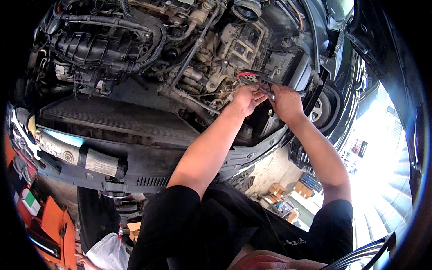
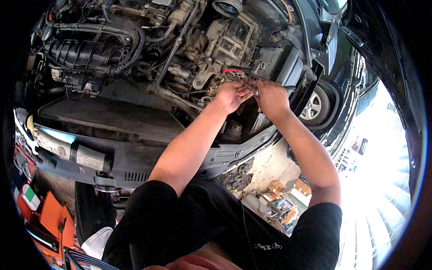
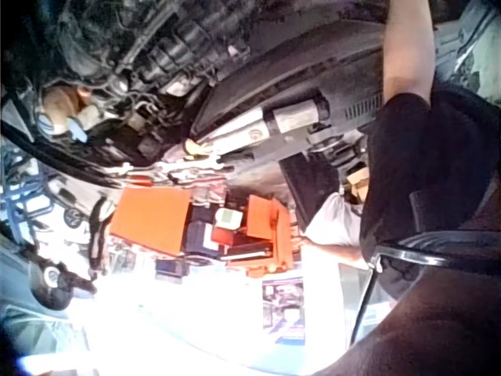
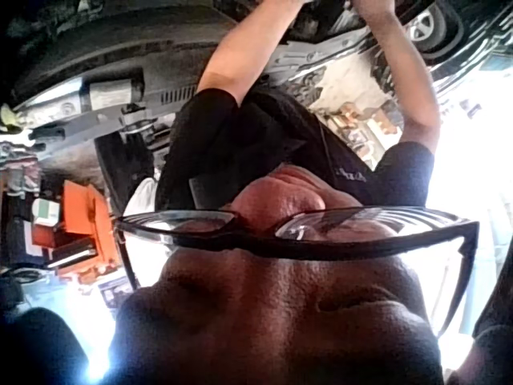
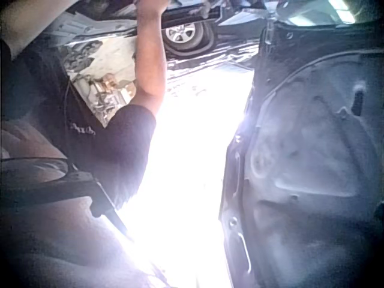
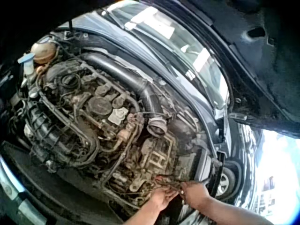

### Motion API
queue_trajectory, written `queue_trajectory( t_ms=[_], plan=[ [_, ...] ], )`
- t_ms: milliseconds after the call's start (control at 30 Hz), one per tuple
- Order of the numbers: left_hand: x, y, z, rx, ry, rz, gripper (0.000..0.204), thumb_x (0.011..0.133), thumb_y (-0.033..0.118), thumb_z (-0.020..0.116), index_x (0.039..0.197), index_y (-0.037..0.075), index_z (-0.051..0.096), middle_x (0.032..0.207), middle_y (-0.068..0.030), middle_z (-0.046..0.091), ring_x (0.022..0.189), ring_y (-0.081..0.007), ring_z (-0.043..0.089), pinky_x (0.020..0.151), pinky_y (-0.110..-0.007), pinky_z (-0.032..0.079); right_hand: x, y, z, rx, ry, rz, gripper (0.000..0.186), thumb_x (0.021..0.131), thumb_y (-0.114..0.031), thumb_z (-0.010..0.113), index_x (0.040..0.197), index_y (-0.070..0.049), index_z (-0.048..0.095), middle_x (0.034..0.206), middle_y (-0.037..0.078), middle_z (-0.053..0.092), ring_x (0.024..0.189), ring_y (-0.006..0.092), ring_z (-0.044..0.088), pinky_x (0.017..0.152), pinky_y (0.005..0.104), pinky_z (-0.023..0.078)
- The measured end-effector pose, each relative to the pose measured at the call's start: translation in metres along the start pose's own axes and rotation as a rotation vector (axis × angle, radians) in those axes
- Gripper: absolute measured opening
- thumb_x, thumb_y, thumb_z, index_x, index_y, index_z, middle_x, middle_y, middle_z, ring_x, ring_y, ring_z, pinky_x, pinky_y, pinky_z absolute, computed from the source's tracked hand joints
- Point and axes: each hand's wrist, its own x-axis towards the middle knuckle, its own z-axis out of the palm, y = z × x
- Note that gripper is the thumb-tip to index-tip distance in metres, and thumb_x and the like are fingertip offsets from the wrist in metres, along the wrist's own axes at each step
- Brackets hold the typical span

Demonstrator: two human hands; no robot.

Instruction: The person works on a car engine with the hood open, using a wrench to loosen bolts and remove a plastic cover. They then use pliers to remove a hose clamp and detach a hose from the engine.

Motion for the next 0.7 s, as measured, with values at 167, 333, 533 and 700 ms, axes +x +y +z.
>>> queue_trajectory(
  t_ms=[167, 333, 533, 700],
  plan=[
    [-0.004, 0.010, -0.005, 0.018, -0.021, 0.011, 0.024, 0.106, 0.012, 0.041, 0.114, 0.001, 0.060, 0.111, -0.0132, 0.072, 0.101, -0.0245, 0.071, 0.101, -0.045, 0.054, 0.009, -0.013, -0.011, -0.011, -0.003, 0.006, 0.026, 0.089, -0.023, 0.074, 0.104, -0.006, 0.062, 0.094, 0.018, 0.071, 0.088, 0.0384, 0.070, 0.079, 0.0481, 0.057],
    [0.003, 0.013, -0.002, -0.060, -0.115, 0.023, 0.025, 0.109, 0.012, 0.040, 0.112, -0.001, 0.061, 0.105, -0.0132, 0.072, 0.095, -0.0234, 0.071, 0.096, -0.042, 0.056, 0.024, -0.010, -0.003, 0.654, -0.185, 0.426, 0.030, 0.093, -0.033, 0.076, 0.099, -0.005, 0.068, 0.084, 0.012, 0.068, 0.074, 0.0298, 0.069, 0.072, 0.0442, 0.058],
    [0.001, 0.017, 0.008, -0.107, -0.017, 0.070, 0.021, 0.109, 0.014, 0.050, 0.111, -0.001, 0.063, 0.102, -0.0137, 0.072, 0.091, -0.0228, 0.072, 0.093, -0.038, 0.061, 0.037, -0.005, -0.013, 1.103, -0.429, 0.624, 0.039, 0.093, -0.044, 0.078, 0.096, -0.007, 0.068, 0.067, 0.002, 0.059, 0.062, 0.0175, 0.060, 0.066, 0.0396, 0.059],
    [-0.008, 0.020, 0.017, -0.067, 0.034, 0.072, 0.016, 0.106, 0.012, 0.058, 0.108, -0.003, 0.064, 0.103, -0.0153, 0.072, 0.091, -0.0264, 0.073, 0.093, -0.038, 0.062, 0.033, 0.003, -0.008, 0.423, -0.124, 0.279, 0.041, 0.090, -0.042, 0.080, 0.094, -0.004, 0.066, 0.072, 0.013, 0.067, 0.067, 0.0290, 0.067, 0.067, 0.0418, 0.059]
  ],
)
